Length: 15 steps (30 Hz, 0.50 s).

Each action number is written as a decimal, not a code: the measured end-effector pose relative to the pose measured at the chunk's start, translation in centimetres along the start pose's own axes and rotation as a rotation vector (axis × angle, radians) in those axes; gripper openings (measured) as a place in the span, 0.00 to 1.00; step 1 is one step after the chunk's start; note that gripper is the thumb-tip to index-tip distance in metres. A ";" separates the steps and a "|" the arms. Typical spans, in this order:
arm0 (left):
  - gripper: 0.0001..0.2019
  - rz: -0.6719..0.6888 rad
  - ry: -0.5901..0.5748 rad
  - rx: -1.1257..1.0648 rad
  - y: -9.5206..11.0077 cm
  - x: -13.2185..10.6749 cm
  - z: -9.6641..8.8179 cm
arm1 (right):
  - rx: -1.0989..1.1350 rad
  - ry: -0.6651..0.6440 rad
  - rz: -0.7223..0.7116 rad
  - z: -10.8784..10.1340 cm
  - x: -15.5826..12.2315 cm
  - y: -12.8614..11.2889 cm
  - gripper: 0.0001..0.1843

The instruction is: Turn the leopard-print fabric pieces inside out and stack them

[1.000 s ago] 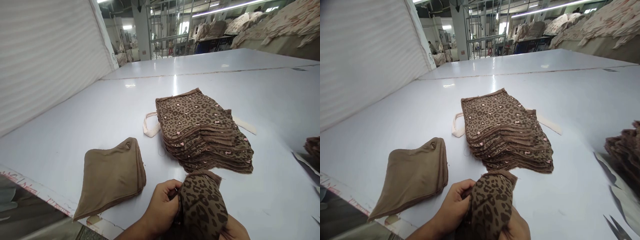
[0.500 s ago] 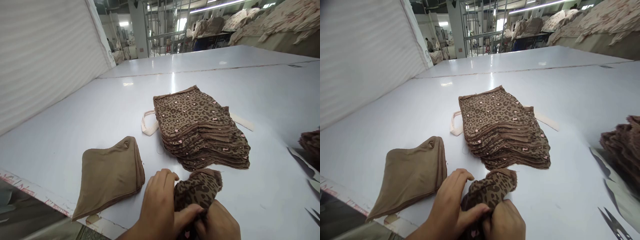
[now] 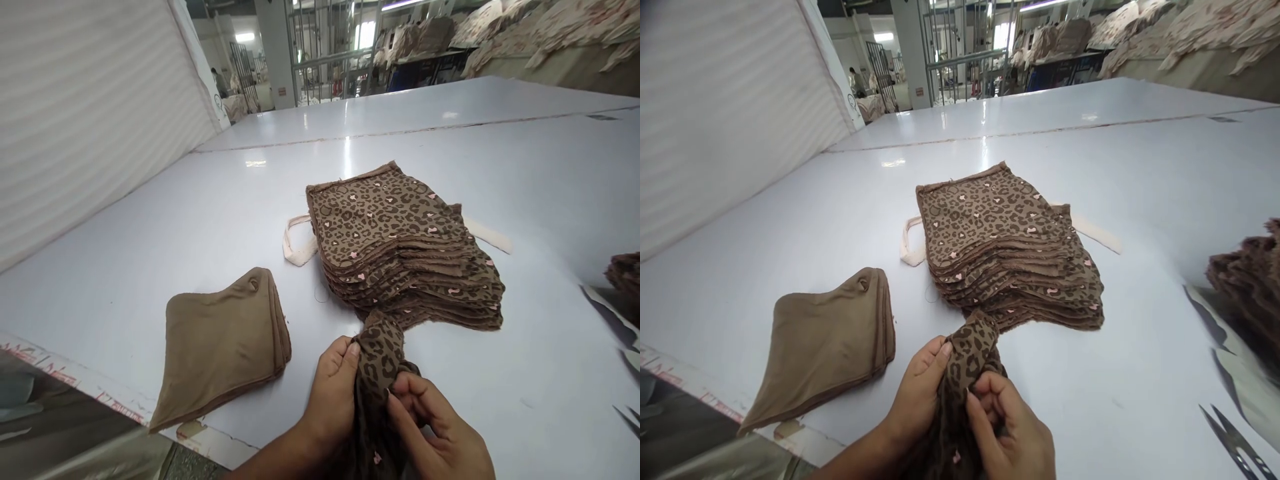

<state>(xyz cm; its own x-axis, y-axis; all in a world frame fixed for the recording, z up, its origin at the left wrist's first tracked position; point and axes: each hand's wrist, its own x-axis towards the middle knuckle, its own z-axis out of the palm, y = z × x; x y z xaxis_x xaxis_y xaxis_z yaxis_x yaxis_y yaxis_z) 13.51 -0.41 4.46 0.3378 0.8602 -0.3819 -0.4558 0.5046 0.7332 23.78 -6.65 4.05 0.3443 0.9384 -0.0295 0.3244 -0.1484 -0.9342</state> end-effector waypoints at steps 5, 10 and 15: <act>0.17 -0.050 0.015 -0.052 0.3 0.0 0.1 | 0.181 -0.132 0.114 -0.4 0.1 0.1 0.17; 0.14 -0.064 0.023 -0.128 0.0 -0.2 0.2 | 0.052 -0.118 0.119 -0.7 0.0 0.5 0.18; 0.13 -0.083 0.020 -0.214 -0.2 -0.2 0.3 | 0.095 -0.077 0.129 -0.5 0.1 -0.9 0.14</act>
<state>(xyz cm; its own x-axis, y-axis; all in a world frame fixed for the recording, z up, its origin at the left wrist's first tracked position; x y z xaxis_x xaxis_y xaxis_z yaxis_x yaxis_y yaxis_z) 13.78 -0.66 4.53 0.3660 0.8153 -0.4487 -0.5923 0.5760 0.5634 23.96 -6.60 5.11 0.3078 0.9352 -0.1753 0.1963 -0.2427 -0.9500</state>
